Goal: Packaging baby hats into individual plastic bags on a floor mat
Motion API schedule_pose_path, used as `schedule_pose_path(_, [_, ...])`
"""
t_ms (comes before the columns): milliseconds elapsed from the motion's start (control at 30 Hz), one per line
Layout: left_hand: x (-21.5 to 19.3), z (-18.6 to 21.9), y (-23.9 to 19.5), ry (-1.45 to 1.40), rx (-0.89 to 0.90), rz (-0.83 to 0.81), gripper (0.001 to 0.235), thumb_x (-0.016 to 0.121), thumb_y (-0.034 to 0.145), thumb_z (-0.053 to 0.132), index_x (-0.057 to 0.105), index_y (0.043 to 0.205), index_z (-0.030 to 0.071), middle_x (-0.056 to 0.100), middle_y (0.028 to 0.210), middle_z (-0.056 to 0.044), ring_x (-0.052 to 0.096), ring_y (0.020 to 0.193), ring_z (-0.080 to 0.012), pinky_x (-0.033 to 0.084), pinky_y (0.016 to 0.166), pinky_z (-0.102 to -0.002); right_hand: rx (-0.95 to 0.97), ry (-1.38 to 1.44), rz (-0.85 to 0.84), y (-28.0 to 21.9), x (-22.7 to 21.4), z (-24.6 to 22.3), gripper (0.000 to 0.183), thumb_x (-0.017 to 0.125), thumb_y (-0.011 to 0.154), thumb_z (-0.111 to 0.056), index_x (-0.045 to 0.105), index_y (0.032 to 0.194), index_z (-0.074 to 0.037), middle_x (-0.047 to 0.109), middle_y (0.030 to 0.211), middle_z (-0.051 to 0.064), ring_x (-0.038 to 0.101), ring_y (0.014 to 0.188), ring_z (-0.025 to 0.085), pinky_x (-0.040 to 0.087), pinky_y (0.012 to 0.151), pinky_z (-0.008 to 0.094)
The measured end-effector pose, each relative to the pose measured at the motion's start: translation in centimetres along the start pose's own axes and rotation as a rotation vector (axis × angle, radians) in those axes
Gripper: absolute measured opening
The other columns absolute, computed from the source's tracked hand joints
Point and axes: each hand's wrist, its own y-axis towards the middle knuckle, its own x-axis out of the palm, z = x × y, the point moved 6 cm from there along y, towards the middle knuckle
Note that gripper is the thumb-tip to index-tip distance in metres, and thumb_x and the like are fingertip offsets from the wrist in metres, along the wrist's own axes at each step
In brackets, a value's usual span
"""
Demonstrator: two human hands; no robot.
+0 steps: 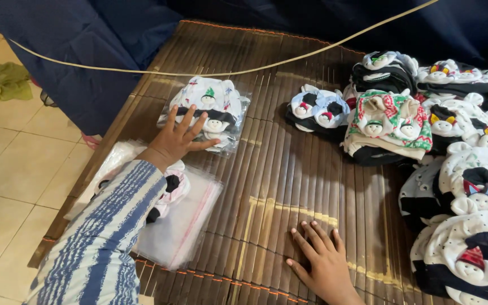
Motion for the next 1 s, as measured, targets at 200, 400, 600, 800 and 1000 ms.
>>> schedule_pose_path(200, [1.7, 0.2, 0.0, -0.038, -0.001, -0.061, 0.131, 0.060, 0.068, -0.030, 0.008, 0.161, 0.046, 0.014, 0.162, -0.019, 0.020, 0.150, -0.0449, 0.024, 0.120, -0.068, 0.004, 0.009, 0.001, 0.2, -0.3, -0.2, 0.076, 0.068, 0.081, -0.062, 0.054, 0.146, -0.026, 0.053, 0.151, 0.005, 0.041, 0.147, 0.026, 0.024, 0.119, 0.059])
schedule_pose_path(400, [3.4, -0.5, 1.8, -0.036, -0.025, -0.040, 0.130, 0.066, 0.067, -0.027, 0.013, 0.160, 0.047, 0.020, 0.160, -0.016, 0.030, 0.147, -0.0418, 0.033, 0.117, -0.068, -0.001, 0.022, -0.008, 0.0, 0.3, 0.1, 0.075, 0.067, 0.082, -0.061, 0.054, 0.146, -0.024, 0.051, 0.152, 0.008, 0.041, 0.147, 0.028, 0.023, 0.119, 0.061])
schedule_pose_path(600, [5.4, -1.3, 4.0, -0.033, -0.029, 0.013, 0.133, 0.061, 0.064, -0.030, 0.011, 0.160, 0.047, 0.017, 0.161, -0.017, 0.030, 0.148, -0.0428, 0.037, 0.116, -0.067, 0.015, 0.038, -0.070, -0.1, 0.9, 0.4, 0.075, 0.067, 0.084, -0.065, 0.054, 0.146, -0.024, 0.048, 0.153, 0.007, 0.036, 0.149, 0.028, 0.018, 0.119, 0.064])
schedule_pose_path(800, [7.4, -1.8, 4.7, -0.165, -0.042, -0.093, 0.141, 0.063, 0.061, -0.037, 0.010, 0.159, 0.051, 0.011, 0.163, -0.015, 0.023, 0.151, -0.0433, 0.032, 0.118, -0.073, 0.014, 0.048, -0.100, 0.0, 1.0, 0.4, 0.074, 0.066, 0.085, -0.064, 0.054, 0.146, -0.023, 0.048, 0.153, 0.009, 0.034, 0.150, 0.030, 0.017, 0.119, 0.065])
schedule_pose_path(1000, [5.6, -1.7, 4.6, -0.257, -0.026, -0.090, 0.111, 0.066, 0.080, -0.020, 0.018, 0.157, 0.044, 0.016, 0.160, -0.020, 0.021, 0.148, -0.0477, 0.025, 0.117, -0.073, 0.010, 0.047, -0.057, 0.4, 0.2, 0.2, 0.075, 0.067, 0.083, -0.062, 0.054, 0.146, -0.023, 0.049, 0.153, 0.008, 0.038, 0.148, 0.029, 0.019, 0.119, 0.063])
